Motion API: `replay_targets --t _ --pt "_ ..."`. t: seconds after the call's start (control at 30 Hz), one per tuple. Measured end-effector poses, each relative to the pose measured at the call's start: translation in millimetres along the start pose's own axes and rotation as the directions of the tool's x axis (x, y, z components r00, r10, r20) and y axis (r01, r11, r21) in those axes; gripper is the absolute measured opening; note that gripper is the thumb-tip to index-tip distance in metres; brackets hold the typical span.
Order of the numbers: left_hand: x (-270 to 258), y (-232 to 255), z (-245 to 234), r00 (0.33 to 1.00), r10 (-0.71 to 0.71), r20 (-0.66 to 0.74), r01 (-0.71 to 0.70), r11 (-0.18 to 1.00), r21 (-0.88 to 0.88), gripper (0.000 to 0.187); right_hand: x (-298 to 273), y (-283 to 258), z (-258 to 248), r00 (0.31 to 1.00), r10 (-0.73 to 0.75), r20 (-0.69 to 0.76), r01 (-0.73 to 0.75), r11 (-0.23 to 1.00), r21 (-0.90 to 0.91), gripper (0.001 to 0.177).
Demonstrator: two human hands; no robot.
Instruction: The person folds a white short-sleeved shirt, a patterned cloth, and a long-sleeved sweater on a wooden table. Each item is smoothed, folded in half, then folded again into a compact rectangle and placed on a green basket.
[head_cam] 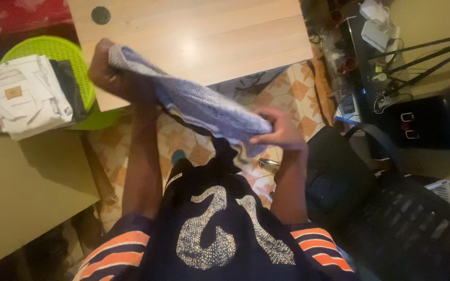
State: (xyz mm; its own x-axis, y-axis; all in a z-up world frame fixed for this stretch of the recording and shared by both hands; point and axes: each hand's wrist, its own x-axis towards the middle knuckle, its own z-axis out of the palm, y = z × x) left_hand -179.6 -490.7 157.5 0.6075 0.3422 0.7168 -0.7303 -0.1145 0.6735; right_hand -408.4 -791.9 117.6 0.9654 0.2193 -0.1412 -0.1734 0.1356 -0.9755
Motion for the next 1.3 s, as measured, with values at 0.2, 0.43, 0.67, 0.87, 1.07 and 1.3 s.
replay_targets --t 0.2,0.43,0.67,0.87,1.07,1.3 --pt "28 -3 -23 0.985 0.055 0.164 -0.084 0.981 0.175 0.034 -24 -16 -62 0.936 -0.243 -0.256 0.307 0.918 0.252 0.045" --pt "62 -17 -15 0.942 0.134 0.309 -0.245 0.903 0.352 0.030 30 -44 -106 0.966 0.236 -0.106 -0.251 0.955 -0.159 0.054" --pt "89 -41 31 0.796 0.264 0.544 -0.577 0.600 0.554 0.045 72 -37 -142 0.969 -0.205 -0.136 0.215 0.974 0.067 0.028" --pt "85 -85 97 0.585 -0.609 0.535 0.485 0.792 0.371 0.056 169 -39 -96 0.971 -0.215 0.103 0.210 0.976 0.057 0.028" --pt "53 -101 138 0.234 -0.713 0.661 0.915 0.391 0.098 0.059 261 -57 -4 0.968 -0.228 0.107 0.244 0.955 -0.168 0.032" --pt "63 -140 148 0.091 -0.705 0.704 0.995 0.089 -0.039 0.037 298 -77 -25 0.895 -0.268 0.358 0.385 0.868 -0.313 0.049"
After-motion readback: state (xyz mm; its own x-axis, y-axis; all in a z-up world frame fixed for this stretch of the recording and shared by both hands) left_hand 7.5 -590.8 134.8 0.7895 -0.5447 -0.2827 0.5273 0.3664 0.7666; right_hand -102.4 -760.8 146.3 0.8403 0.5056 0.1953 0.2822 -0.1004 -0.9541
